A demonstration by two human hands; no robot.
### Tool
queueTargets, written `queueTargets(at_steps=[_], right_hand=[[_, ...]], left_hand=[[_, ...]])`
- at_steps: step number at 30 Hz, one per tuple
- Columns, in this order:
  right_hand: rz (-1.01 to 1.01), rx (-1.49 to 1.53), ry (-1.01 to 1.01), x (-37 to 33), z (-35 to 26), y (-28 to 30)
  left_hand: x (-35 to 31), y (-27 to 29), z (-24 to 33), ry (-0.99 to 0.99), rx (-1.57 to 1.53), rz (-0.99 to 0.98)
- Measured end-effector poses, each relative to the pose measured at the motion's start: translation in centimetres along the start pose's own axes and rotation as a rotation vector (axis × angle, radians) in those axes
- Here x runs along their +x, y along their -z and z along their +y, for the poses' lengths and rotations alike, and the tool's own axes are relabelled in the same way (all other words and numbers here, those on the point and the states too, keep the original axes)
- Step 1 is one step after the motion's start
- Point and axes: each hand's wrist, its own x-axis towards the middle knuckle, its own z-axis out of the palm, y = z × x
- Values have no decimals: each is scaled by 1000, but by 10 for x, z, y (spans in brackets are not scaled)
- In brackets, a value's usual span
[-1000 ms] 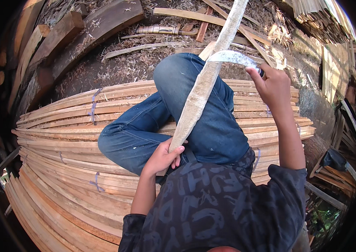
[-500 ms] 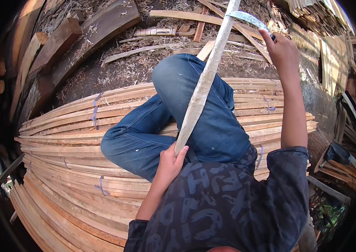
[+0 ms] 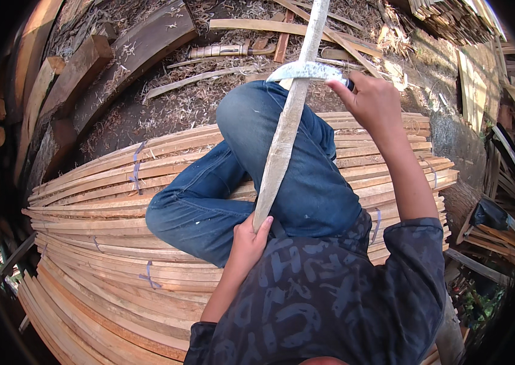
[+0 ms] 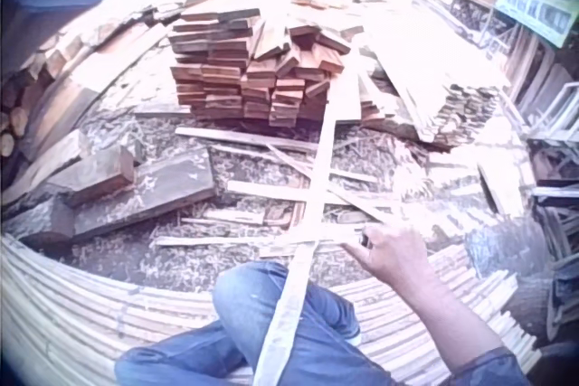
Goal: The person sits on the ground and uses a curved knife to shave and smooth a long, thin piece of wood held between their legs. They repeatedly scrape the blade along the wood's surface to remove thin layers and refine its shape.
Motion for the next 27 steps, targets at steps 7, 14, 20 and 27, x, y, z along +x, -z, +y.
queueTargets(at_steps=[7,14,20,27], right_hand=[[140,-6,-320,92,89,-4],[61,206,-247,34,36,9],[-45,36,132,3,0,1],[12,-99,-186,128,69,6]], left_hand=[[-1,1,8,-30,-3,20],[-4,2,-20,51,-81,-53],[-3,2,-15,35,-60,-65],[-9,0,-5,-32,12,43]])
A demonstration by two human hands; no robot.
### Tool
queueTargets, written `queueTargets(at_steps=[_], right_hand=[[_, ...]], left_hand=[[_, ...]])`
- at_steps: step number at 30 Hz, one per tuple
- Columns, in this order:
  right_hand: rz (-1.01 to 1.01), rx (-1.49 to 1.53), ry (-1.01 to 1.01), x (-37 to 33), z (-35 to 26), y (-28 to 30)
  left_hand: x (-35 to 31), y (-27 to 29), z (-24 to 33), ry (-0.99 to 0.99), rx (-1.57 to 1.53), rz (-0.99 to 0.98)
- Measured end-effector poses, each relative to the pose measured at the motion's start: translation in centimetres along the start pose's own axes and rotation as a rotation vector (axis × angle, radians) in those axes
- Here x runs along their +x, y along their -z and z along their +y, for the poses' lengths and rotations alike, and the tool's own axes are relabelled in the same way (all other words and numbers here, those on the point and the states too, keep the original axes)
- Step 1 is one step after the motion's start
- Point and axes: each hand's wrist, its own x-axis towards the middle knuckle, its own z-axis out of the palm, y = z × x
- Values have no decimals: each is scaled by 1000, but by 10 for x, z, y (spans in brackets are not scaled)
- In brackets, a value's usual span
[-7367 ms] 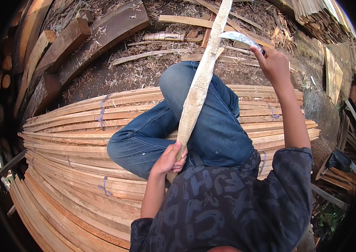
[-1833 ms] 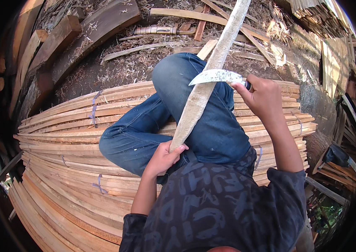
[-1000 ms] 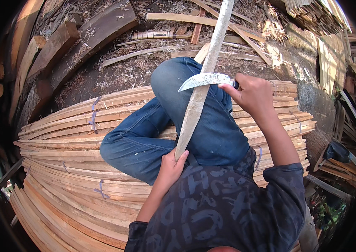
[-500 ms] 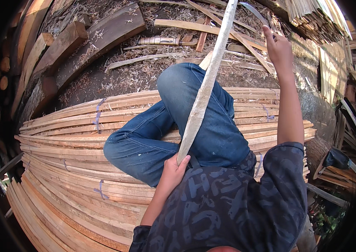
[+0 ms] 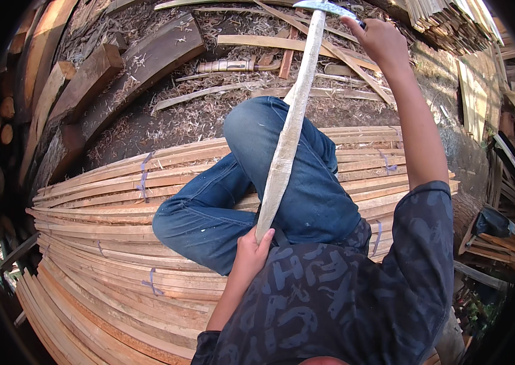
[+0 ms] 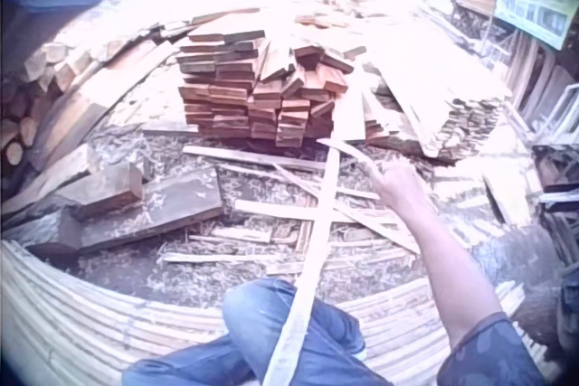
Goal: The person sits on the ground and uses a curved knife to shave and smooth a long, thin piece of wood held between their legs. They repeatedly scrape the blade along the wood's surface to remove thin layers and refine its shape.
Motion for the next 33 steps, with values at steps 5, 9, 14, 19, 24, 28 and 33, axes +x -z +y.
queueTargets(at_steps=[5,9,14,19,24,28,33], right_hand=[[214,-29,91,43,124,-24],[56,314,-151,-37,52,1],[33,124,297,-108,-32,9],[-48,28,150,-39,-14,-5],[57,7,-307,59,121,-11],[85,85,-379,31,143,-23],[120,430,-164,-86,41,-13]], left_hand=[[-2,5,-17,46,-26,-83],[2,6,-20,88,-63,-113],[1,10,-29,112,-104,-183],[-1,9,-24,130,-98,-146],[-4,8,-30,56,-88,-150],[-5,10,-30,44,-49,-107],[3,21,11,69,178,109]])
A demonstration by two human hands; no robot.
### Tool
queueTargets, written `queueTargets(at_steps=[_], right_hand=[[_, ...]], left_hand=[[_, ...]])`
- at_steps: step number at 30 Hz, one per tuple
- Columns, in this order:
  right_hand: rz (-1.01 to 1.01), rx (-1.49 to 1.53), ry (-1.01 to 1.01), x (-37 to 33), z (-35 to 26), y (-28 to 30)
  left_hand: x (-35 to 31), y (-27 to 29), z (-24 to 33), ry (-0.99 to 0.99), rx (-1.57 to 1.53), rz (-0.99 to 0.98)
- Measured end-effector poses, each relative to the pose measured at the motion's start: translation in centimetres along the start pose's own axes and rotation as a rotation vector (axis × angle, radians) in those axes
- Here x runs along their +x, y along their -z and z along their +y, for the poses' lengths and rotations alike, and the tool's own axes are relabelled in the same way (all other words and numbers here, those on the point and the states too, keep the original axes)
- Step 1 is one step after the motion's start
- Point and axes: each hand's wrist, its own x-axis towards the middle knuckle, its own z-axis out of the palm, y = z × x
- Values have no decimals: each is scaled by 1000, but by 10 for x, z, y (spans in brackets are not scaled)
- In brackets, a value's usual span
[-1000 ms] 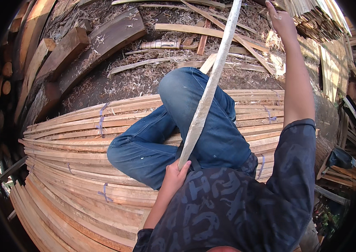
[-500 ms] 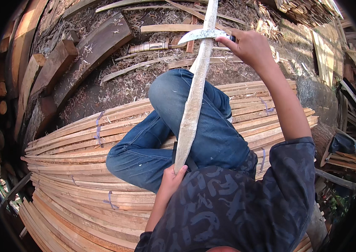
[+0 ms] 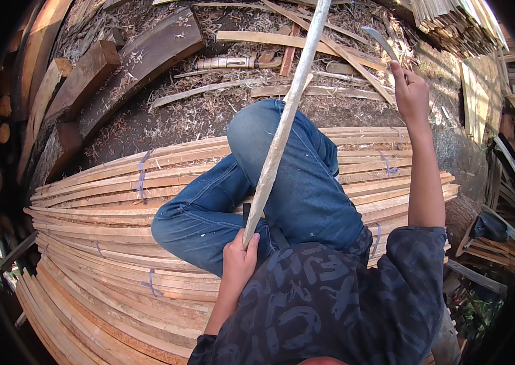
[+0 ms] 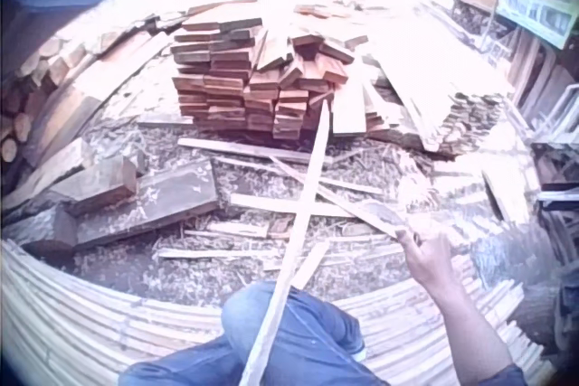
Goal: The person sits on the ground and uses a curved knife to shave and smooth a long, thin piece of wood held between their legs. They repeatedly scrape the blade along the wood's surface to remove thin layers and refine its shape.
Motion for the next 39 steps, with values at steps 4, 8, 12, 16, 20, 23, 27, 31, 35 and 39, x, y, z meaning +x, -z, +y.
queueTargets(at_steps=[4,8,12,16,20,23,27,31,35,39], right_hand=[[-50,94,75,-75,-37,-6],[-146,-9,302,-103,-68,4],[-246,-132,384,-111,-86,20],[-268,-212,418,-108,-88,24],[-260,-248,435,-106,-84,20],[-187,-277,460,-99,-75,10],[-136,-419,554,-67,-64,2],[-96,-453,435,-39,-54,-5],[190,-478,-101,44,25,67],[-12,-331,-122,6,-3,72]], left_hand=[[7,4,1,-155,257,54],[8,-3,-6,-242,311,96],[9,-10,-7,-302,275,149],[13,-12,-21,-324,258,140],[20,-16,-35,-361,225,145],[26,-17,-47,-386,146,105],[28,-19,-45,-377,96,106],[27,-22,-51,-365,97,129],[24,-22,-53,-364,89,126],[23,-24,-52,-366,106,141]])
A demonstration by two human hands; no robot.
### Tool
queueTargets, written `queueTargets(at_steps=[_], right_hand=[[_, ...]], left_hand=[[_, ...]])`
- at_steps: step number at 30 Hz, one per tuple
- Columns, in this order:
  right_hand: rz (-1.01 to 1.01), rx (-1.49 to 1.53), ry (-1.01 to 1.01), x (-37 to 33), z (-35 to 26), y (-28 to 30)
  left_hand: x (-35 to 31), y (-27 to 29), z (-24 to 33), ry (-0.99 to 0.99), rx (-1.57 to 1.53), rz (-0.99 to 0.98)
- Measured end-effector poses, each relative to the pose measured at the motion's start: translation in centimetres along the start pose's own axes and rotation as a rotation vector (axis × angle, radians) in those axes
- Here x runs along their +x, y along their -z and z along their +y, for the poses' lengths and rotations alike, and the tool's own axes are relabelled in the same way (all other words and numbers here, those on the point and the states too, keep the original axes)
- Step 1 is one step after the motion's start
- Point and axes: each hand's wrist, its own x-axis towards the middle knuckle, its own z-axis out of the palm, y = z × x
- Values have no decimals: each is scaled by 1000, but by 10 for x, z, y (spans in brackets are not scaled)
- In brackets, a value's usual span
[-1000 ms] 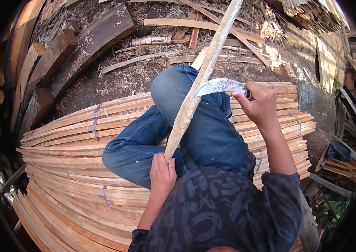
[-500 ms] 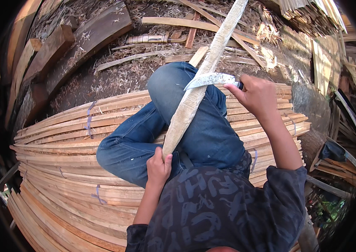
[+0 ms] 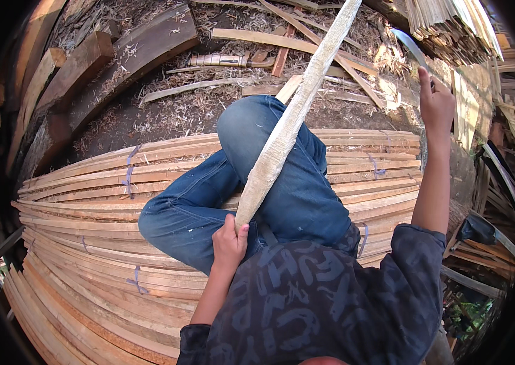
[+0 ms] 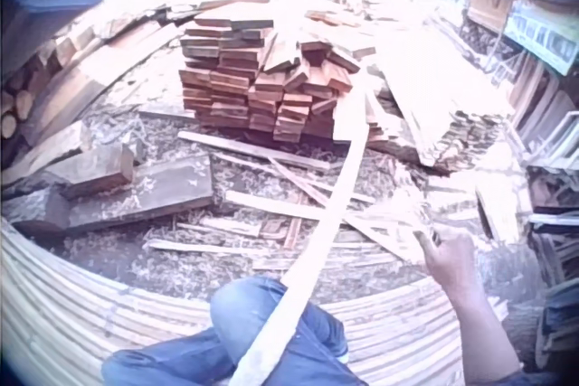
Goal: The person sits on the ground and uses a curved knife to shave and smooth a long, thin piece of wood held between their legs. They repeatedly scrape the blade along the wood's surface to remove thin layers and refine its shape.
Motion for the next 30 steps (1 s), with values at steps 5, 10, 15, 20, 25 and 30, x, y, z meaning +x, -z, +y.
queueTargets(at_steps=[5,10,15,20,25,30], right_hand=[[-119,-89,614,-91,-72,-35],[33,-176,755,-35,-72,-56],[102,-229,10,88,56,-5],[-13,24,146,-6,14,-14],[-170,-22,657,-82,-72,-40],[107,-278,297,60,11,-34]], left_hand=[[5,2,4,-32,41,-41],[-3,-2,1,42,56,3],[-8,0,-1,33,65,15],[-4,-2,-3,20,82,3],[-9,-1,-3,-2,78,-34],[-12,0,-2,36,83,2]])
